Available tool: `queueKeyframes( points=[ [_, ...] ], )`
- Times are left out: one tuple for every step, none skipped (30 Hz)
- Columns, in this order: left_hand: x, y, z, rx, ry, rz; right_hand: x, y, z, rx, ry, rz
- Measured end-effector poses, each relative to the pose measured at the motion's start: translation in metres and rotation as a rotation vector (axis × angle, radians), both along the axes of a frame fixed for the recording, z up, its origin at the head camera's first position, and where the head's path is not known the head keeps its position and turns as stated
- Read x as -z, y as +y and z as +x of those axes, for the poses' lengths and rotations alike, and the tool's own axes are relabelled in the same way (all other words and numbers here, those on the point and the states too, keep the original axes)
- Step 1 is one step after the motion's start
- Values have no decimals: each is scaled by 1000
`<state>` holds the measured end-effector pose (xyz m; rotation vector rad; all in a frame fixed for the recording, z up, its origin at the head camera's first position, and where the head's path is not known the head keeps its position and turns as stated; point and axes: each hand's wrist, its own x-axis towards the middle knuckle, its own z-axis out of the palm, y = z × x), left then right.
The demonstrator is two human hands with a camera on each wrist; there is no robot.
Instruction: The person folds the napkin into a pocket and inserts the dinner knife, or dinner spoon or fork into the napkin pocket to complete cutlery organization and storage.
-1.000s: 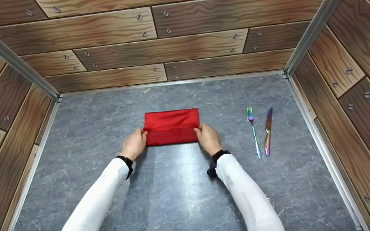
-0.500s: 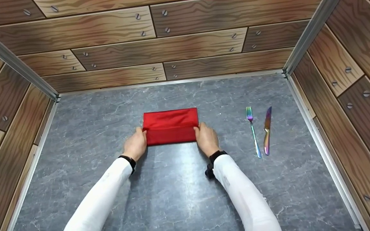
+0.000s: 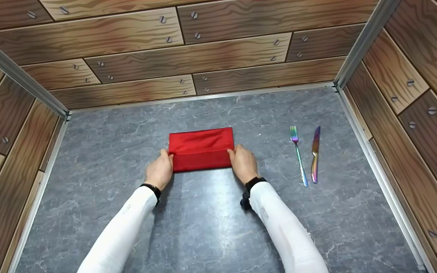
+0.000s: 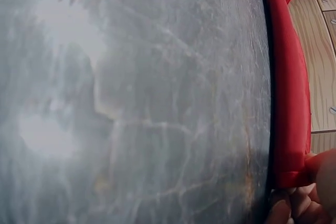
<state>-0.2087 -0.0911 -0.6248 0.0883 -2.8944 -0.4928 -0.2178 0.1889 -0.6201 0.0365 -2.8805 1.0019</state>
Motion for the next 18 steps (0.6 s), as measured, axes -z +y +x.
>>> queueKeyframes(
  points=[
    [1,0,0,-2,10,-2,0,0,0,1,2,7],
    [1,1,0,-3,22,-7,0,-1,0,2,8,16],
    [2,1,0,-4,34,-14,1,-1,0,2,11,23],
    [3,1,1,-5,49,-21,1,-1,0,1,15,29],
    [3,2,1,-6,66,-34,1,-1,1,2,19,32],
    [4,2,1,-5,83,-48,1,-2,1,4,19,31],
    [4,2,1,-6,101,-61,1,-2,1,3,21,30],
    [5,2,2,-9,113,-72,2,-2,1,2,28,28],
    [5,2,2,-14,119,-76,2,-2,1,2,30,28],
    [4,2,2,-18,117,-73,2,-2,1,2,33,26],
    [3,1,2,-20,97,-59,2,-2,1,3,34,23],
    [1,1,1,-22,63,-37,3,-2,0,3,32,21],
    [-1,0,1,-25,29,-13,3,-2,1,3,34,20],
    [-3,-1,0,-26,-10,10,4,-2,1,2,38,19],
    [-5,-2,-1,-19,-28,26,5,-2,1,1,43,18],
    [-7,-3,-2,-2,-34,32,6,-2,1,-1,51,15],
    [-9,-4,-3,24,-32,25,6,-2,1,-2,58,11],
    [-10,-4,-4,64,-7,7,7,-2,2,-5,66,7]
  ],
)
